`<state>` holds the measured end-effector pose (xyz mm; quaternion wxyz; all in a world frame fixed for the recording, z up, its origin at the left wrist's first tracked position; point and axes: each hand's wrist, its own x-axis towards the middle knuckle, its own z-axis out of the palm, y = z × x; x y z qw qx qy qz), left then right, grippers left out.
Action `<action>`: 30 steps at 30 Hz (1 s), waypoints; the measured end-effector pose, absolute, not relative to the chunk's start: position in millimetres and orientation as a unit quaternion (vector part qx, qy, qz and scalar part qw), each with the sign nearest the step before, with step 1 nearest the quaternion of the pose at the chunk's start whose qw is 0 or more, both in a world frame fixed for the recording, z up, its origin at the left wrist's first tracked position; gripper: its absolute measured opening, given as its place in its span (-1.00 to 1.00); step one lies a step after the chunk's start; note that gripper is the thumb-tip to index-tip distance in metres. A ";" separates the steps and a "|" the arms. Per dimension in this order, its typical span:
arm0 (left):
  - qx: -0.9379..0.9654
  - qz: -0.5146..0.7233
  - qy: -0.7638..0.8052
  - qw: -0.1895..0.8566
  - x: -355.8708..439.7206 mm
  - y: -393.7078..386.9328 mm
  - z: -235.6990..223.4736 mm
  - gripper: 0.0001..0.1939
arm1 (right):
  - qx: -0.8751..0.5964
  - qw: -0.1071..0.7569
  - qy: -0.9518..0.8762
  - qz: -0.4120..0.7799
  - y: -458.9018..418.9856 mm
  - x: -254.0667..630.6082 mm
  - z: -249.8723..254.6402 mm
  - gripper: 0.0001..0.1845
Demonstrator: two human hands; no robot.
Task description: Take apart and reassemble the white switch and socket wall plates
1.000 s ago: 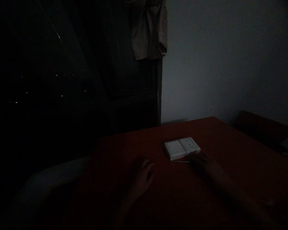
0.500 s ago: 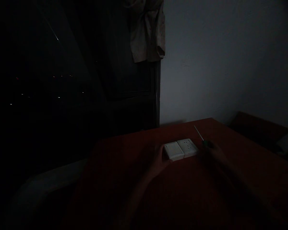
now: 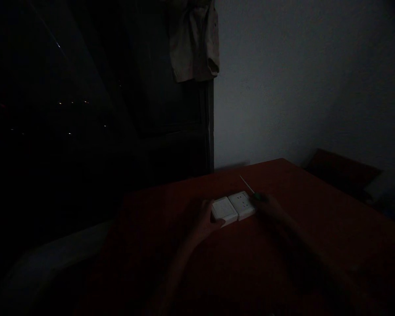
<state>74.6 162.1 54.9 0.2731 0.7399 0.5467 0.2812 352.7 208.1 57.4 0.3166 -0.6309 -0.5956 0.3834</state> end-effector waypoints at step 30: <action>0.775 0.235 0.556 0.188 14.6 97.7 70.7 -0.20 | -0.506 0.253 -0.786 0.248 20.7 291.7 25.9 -0.52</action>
